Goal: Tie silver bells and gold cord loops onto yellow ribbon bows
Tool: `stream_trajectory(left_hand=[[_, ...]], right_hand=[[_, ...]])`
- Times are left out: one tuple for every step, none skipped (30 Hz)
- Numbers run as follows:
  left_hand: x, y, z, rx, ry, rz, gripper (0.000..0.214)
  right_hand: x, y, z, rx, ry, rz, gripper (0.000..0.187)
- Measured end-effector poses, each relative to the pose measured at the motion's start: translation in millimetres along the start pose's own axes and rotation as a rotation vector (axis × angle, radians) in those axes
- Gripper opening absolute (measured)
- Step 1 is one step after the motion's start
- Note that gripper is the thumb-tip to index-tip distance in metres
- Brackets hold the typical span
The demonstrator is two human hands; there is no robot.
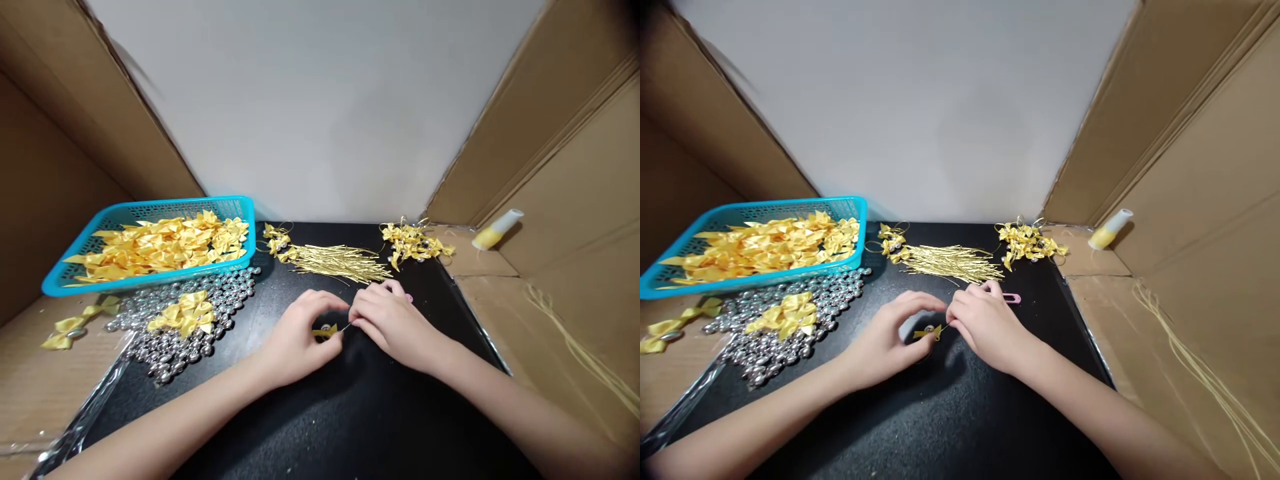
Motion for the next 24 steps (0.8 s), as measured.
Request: stream_trajectory(left_hand=[[2.9,6.5,-5.4,0.034,-0.065,0.036,0.016],[7.2,13.5,-9.4,0.070,-0.117,0.086,0.010],[12.3,21.1,-12.1,0.117,-0.153,0.144,0.014],[18.1,26.6,-13.8,0.142,-0.177,0.202,0.016],[24.9,30.5,-14.7,0.150,-0.203,0.268,0.017],[31.8,32.5,-15.1,0.137,-0.228,0.347,0.017],[38.6,33.0,-15.2,0.109,-0.252,0.432,0.017],[44.9,32.8,-15.1,0.075,-0.273,0.515,0.016],[50.0,32.2,-14.9,0.043,-0.286,0.588,0.016],[53.8,31.6,-14.9,0.016,-0.288,0.645,0.015],[56.3,31.0,-15.0,-0.002,-0.282,0.682,0.014],[58.0,30.4,-15.2,-0.015,-0.273,0.700,0.013],[59.1,29.7,-15.4,-0.028,-0.264,0.709,0.011],[59.8,28.8,-15.6,-0.041,-0.255,0.720,0.010],[60.3,27.8,-15.7,-0.053,-0.247,0.731,0.009],[60.7,26.8,-15.9,-0.065,-0.240,0.740,0.008],[61.2,25.8,-16.0,-0.075,-0.235,0.747,0.008],[61.7,24.9,-16.1,-0.084,-0.231,0.753,0.008],[62.4,24.2,-16.1,-0.091,-0.229,0.758,0.009],[63.0,23.8,-16.1,-0.095,-0.227,0.761,0.010],[63.6,23.5,-16.1,-0.097,-0.226,0.764,0.010],[64.1,23.6,-16.1,-0.098,-0.225,0.766,0.011],[64.5,23.7,-16.1,-0.099,-0.226,0.768,0.011],[64.7,23.8,-16.2,-0.101,-0.225,0.770,0.012]], right_hand=[[3.5,-2.1,-0.9,-0.018,-0.038,0.036,0.013],[5.5,-4.1,-1.1,-0.035,-0.070,0.059,0.013],[5.7,-6.1,-0.4,-0.052,-0.092,0.066,0.012],[3.3,-8.5,1.5,-0.075,-0.097,0.059,0.011],[-1.9,-11.4,4.4,-0.109,-0.084,0.042,0.009],[-10.1,-14.5,8.7,-0.156,-0.049,0.023,0.010],[-20.8,-16.8,14.1,-0.205,0.003,0.012,0.014],[-33.2,-17.7,20.4,-0.246,0.068,0.018,0.018],[-46.1,-16.8,27.2,-0.276,0.136,0.042,0.021],[-58.0,-13.5,33.6,-0.281,0.190,0.079,0.022],[-68.5,-8.6,38.9,-0.270,0.230,0.123,0.023],[-77.3,-3.5,43.1,-0.260,0.259,0.162,0.026],[-84.1,1.9,45.8,-0.250,0.276,0.190,0.027],[-89.3,6.6,47.2,-0.245,0.286,0.204,0.026],[-93.2,10.7,47.3,-0.243,0.295,0.205,0.024],[-96.1,14.1,46.5,-0.239,0.303,0.197,0.020],[-98.1,16.8,45.2,-0.233,0.310,0.185,0.017],[-99.6,18.9,43.9,-0.225,0.317,0.173,0.016],[-100.6,20.3,43.0,-0.219,0.322,0.164,0.015],[-101.2,20.9,42.6,-0.217,0.326,0.154,0.016],[-101.3,20.6,42.9,-0.221,0.326,0.141,0.017],[-100.9,19.6,43.8,-0.230,0.326,0.120,0.017],[-99.7,17.8,45.1,-0.242,0.323,0.085,0.018],[-97.9,15.8,46.5,-0.251,0.322,0.032,0.019]])
Point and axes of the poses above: each hand's wrist, its own z-axis away from the middle knuckle, its own y-axis out of the palm, x = y × z, the point moved 6 cm from there along -z, towards the middle knuckle, and after that the axes turned 2 degrees about -x, right-handed, at the moved point
